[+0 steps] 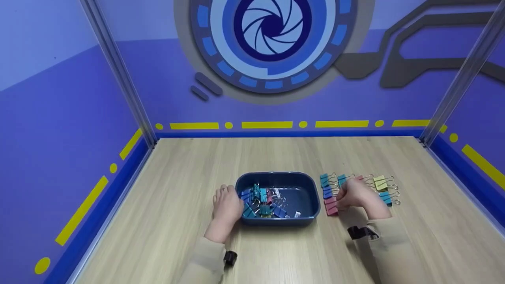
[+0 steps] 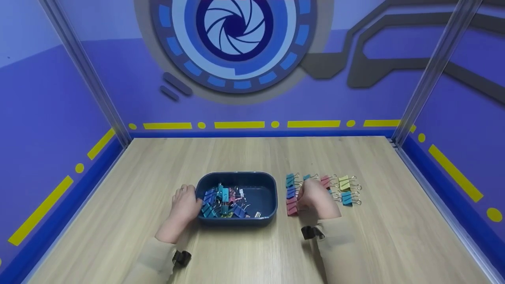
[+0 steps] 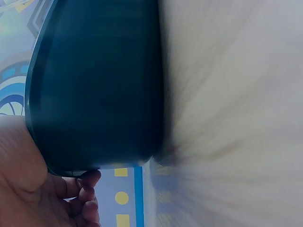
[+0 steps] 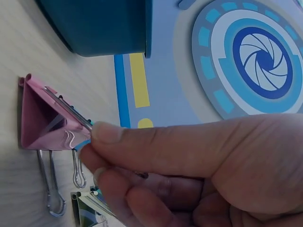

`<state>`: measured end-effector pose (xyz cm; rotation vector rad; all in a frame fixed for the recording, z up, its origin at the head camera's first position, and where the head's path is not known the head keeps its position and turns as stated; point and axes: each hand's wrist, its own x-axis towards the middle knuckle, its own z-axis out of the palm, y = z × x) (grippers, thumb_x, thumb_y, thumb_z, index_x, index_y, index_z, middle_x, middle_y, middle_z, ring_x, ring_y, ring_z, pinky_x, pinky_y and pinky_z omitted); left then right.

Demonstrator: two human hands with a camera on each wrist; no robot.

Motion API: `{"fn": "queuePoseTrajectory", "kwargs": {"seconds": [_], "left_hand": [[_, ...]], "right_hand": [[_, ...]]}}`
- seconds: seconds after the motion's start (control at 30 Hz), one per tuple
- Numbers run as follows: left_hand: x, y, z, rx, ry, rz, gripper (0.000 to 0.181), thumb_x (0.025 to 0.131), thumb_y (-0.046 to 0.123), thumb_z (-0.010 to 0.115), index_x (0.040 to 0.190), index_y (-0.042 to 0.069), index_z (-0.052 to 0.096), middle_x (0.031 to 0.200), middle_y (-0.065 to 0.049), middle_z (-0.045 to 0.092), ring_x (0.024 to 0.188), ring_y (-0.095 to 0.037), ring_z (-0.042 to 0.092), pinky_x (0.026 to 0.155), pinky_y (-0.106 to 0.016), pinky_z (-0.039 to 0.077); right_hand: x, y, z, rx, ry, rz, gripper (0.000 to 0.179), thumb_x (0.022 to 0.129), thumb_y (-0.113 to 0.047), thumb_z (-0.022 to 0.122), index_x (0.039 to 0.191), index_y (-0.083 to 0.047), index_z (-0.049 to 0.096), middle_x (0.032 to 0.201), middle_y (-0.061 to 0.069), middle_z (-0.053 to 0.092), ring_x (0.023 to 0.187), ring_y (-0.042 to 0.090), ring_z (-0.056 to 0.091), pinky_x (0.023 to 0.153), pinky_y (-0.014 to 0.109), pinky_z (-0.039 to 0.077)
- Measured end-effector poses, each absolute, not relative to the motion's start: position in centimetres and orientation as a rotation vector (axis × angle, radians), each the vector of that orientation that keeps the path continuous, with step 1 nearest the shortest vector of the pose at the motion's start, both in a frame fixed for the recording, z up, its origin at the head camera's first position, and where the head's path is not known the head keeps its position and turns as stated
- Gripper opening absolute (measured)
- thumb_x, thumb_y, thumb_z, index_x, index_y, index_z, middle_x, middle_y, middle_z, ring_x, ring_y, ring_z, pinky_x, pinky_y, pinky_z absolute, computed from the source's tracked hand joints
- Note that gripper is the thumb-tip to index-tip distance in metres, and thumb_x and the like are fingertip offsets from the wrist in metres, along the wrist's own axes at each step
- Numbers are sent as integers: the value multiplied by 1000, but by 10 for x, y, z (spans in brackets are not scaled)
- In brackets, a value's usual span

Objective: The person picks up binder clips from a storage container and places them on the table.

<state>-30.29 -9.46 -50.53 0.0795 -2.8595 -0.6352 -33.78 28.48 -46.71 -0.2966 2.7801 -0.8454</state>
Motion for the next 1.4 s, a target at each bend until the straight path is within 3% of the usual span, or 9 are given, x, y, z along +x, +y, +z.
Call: {"fn": "queuePoseTrajectory", "kwargs": {"seconds": [0.2,0.37,0.47,0.63,0.87,1.4], "left_hand": [[-303,-95,-506,90,-2867,-648,33,91,15,68,114,-7,59,115,-23,57,110,-39,52,96,-52,41],[-303,-95,-505,98,-2871,-669,32,92,14,67,114,-8,59,114,-23,57,110,-39,52,97,-52,41],[-303,-95,-505,106,-2866,-673,32,92,13,67,115,-7,59,116,-24,57,111,-40,52,97,-52,41],[-303,-95,-505,113,-2867,-669,32,92,14,67,115,-7,59,117,-24,58,111,-40,52,98,-52,41],[-302,-95,-505,84,-2860,-631,32,91,14,68,112,-7,59,114,-24,57,107,-40,52,94,-51,42],[-303,-94,-505,90,-2856,-619,32,90,15,70,111,-6,60,111,-23,57,106,-39,53,92,-51,42]], "right_hand": [[-335,282,-466,-248,2771,-818,9,76,-3,81,80,0,73,72,4,71,64,15,65,60,30,52],[-333,282,-457,-231,2869,-752,34,76,-10,83,102,9,70,95,21,73,79,27,69,71,43,56],[-332,278,-449,-227,2923,-816,43,81,-11,80,113,13,65,104,28,70,85,32,69,73,44,57],[-328,262,-442,-346,2998,-956,31,89,-9,73,115,7,66,103,23,72,93,34,70,73,43,58],[-326,230,-448,-643,3028,-989,17,89,-4,74,106,-2,75,96,10,75,90,25,70,83,48,56],[-337,160,-481,-1165,2849,-684,32,83,6,75,114,3,72,107,18,73,95,30,73,84,41,60]]}}
